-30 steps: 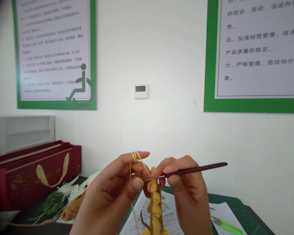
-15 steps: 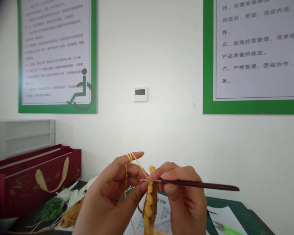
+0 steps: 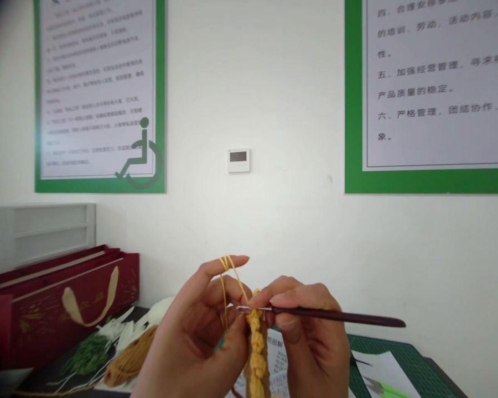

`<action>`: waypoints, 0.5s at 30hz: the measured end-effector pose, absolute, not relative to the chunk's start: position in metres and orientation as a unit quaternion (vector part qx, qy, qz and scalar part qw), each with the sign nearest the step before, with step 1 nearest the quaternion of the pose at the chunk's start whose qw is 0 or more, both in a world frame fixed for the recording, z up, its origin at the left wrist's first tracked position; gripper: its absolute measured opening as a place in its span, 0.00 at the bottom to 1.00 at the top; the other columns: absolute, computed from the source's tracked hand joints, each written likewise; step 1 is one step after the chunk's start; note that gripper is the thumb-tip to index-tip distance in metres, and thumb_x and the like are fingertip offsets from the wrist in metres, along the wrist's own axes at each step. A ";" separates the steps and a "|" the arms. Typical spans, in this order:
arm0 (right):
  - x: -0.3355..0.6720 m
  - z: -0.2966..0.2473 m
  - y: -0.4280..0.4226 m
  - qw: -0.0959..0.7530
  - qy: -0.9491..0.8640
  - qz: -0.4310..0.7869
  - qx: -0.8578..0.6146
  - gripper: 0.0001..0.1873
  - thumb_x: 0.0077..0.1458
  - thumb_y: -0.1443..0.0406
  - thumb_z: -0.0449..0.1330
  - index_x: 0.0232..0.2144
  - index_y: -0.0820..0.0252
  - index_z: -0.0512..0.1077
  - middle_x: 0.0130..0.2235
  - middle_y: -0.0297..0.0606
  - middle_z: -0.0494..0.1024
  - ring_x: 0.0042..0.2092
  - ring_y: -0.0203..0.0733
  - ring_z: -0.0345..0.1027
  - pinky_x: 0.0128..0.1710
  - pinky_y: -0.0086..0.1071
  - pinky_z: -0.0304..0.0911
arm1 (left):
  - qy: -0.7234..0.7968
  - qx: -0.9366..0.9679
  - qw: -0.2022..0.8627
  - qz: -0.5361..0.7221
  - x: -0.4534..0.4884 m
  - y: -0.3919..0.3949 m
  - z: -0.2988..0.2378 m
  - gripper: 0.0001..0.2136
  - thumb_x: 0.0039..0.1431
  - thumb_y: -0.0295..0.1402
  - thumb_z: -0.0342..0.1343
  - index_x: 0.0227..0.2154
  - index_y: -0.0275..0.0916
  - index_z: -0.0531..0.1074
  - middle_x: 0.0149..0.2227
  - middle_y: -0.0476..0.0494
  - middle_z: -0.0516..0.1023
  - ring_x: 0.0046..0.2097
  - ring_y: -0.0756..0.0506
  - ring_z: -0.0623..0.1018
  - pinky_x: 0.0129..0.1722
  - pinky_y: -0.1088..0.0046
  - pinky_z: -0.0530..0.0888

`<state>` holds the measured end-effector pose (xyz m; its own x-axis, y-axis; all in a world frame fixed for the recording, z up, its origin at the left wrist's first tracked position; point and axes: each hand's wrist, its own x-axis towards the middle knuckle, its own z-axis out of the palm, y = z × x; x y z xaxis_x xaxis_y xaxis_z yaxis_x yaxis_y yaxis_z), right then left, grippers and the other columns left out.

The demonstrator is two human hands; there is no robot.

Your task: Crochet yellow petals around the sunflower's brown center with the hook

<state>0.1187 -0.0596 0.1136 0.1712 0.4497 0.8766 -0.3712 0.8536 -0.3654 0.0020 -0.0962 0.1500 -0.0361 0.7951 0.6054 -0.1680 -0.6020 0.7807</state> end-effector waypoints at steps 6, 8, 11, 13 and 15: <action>0.117 0.114 -0.060 0.774 -0.572 0.270 -0.027 0.02 0.64 0.62 0.62 0.40 0.50 0.75 0.37 0.36 0.82 0.40 0.40 0.77 0.37 0.33 0.74 | 0.247 0.581 0.374 0.680 0.004 -0.096 0.149 0.21 0.56 0.23 0.60 0.52 0.44 0.71 0.34 0.48 0.74 0.37 0.48 0.79 0.30 0.78 0.72; 0.116 0.113 -0.060 0.782 -0.554 0.284 -0.030 0.02 0.64 0.61 0.63 0.40 0.49 0.75 0.38 0.35 0.82 0.38 0.40 0.77 0.37 0.35 0.74 | 0.234 0.572 0.394 0.681 0.004 -0.097 0.149 0.20 0.57 0.24 0.61 0.52 0.44 0.71 0.34 0.48 0.75 0.36 0.49 0.78 0.30 0.79 0.72; 0.115 0.113 -0.062 0.799 -0.533 0.276 -0.041 0.02 0.62 0.61 0.64 0.39 0.50 0.76 0.38 0.35 0.82 0.40 0.41 0.78 0.38 0.34 0.74 | 0.203 0.562 0.436 0.673 0.002 -0.098 0.149 0.21 0.56 0.25 0.64 0.53 0.43 0.72 0.35 0.47 0.76 0.34 0.50 0.77 0.33 0.77 0.74; 0.116 0.113 -0.062 0.805 -0.530 0.261 -0.046 0.02 0.62 0.61 0.65 0.38 0.51 0.76 0.38 0.36 0.82 0.40 0.42 0.78 0.37 0.34 0.74 | 0.192 0.558 0.457 0.665 0.000 -0.098 0.150 0.21 0.56 0.24 0.65 0.52 0.42 0.73 0.35 0.47 0.76 0.33 0.50 0.77 0.33 0.76 0.75; 0.116 0.112 -0.062 0.804 -0.535 0.255 -0.044 0.02 0.62 0.62 0.65 0.38 0.51 0.76 0.38 0.37 0.82 0.39 0.42 0.78 0.35 0.34 0.75 | 0.196 0.551 0.469 0.661 -0.003 -0.098 0.152 0.20 0.56 0.24 0.66 0.51 0.42 0.73 0.34 0.49 0.76 0.30 0.51 0.76 0.30 0.76 0.75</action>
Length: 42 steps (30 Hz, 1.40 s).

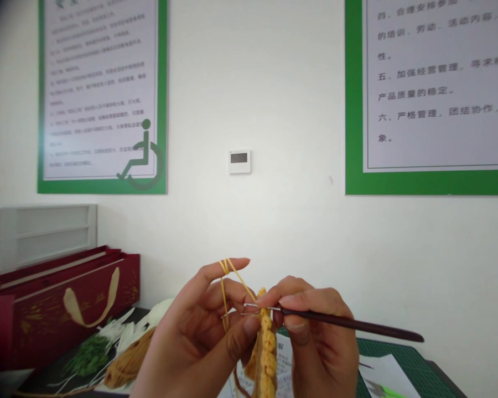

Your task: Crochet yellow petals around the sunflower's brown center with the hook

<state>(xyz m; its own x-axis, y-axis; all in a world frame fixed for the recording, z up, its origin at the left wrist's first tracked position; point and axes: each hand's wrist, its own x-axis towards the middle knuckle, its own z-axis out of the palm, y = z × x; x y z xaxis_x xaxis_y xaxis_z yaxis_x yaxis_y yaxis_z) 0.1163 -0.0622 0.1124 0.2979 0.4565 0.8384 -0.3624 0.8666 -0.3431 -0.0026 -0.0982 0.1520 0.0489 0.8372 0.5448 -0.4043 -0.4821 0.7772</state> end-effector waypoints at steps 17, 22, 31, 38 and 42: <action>0.117 0.116 -0.064 0.768 -0.490 0.412 0.005 0.05 0.61 0.57 0.65 0.37 0.47 0.73 0.36 0.32 0.79 0.33 0.38 0.73 0.31 0.33 0.70 | 0.177 0.529 0.434 0.708 0.005 -0.103 0.154 0.16 0.52 0.23 0.68 0.45 0.40 0.78 0.29 0.50 0.79 0.29 0.50 0.79 0.31 0.77 0.77; 0.119 0.116 -0.065 0.753 -0.482 0.448 0.007 0.07 0.61 0.55 0.64 0.36 0.47 0.72 0.35 0.31 0.78 0.34 0.38 0.72 0.33 0.33 0.69 | 0.171 0.533 0.444 0.700 0.004 -0.102 0.155 0.15 0.54 0.24 0.67 0.45 0.39 0.78 0.29 0.48 0.80 0.29 0.50 0.79 0.32 0.77 0.77; 0.122 0.113 -0.062 0.736 -0.523 0.430 0.019 0.04 0.63 0.56 0.61 0.39 0.45 0.71 0.38 0.33 0.79 0.33 0.39 0.73 0.32 0.35 0.72 | 0.179 0.529 0.448 0.698 0.002 -0.104 0.157 0.14 0.54 0.27 0.69 0.44 0.39 0.79 0.29 0.48 0.79 0.30 0.50 0.79 0.33 0.78 0.77; 0.124 0.118 -0.061 0.734 -0.532 0.422 0.000 0.05 0.62 0.56 0.62 0.38 0.47 0.72 0.37 0.35 0.80 0.33 0.40 0.73 0.33 0.36 0.71 | 0.171 0.539 0.431 0.703 0.001 -0.103 0.152 0.16 0.57 0.26 0.67 0.48 0.41 0.79 0.30 0.48 0.79 0.30 0.50 0.78 0.33 0.78 0.76; 0.126 0.120 -0.059 0.723 -0.556 0.410 0.010 0.05 0.62 0.56 0.62 0.38 0.48 0.73 0.36 0.37 0.79 0.34 0.42 0.74 0.33 0.38 0.72 | 0.166 0.551 0.429 0.697 0.002 -0.104 0.150 0.16 0.57 0.27 0.66 0.49 0.42 0.78 0.31 0.47 0.79 0.32 0.48 0.79 0.34 0.75 0.77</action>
<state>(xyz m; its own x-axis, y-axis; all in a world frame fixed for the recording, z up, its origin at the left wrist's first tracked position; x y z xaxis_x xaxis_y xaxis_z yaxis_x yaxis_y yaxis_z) 0.1264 -0.0592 0.1198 0.0447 0.5817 0.8122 -0.6036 0.6636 -0.4420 0.0016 -0.1039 0.1498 -0.0252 0.7804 0.6247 -0.4157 -0.5765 0.7034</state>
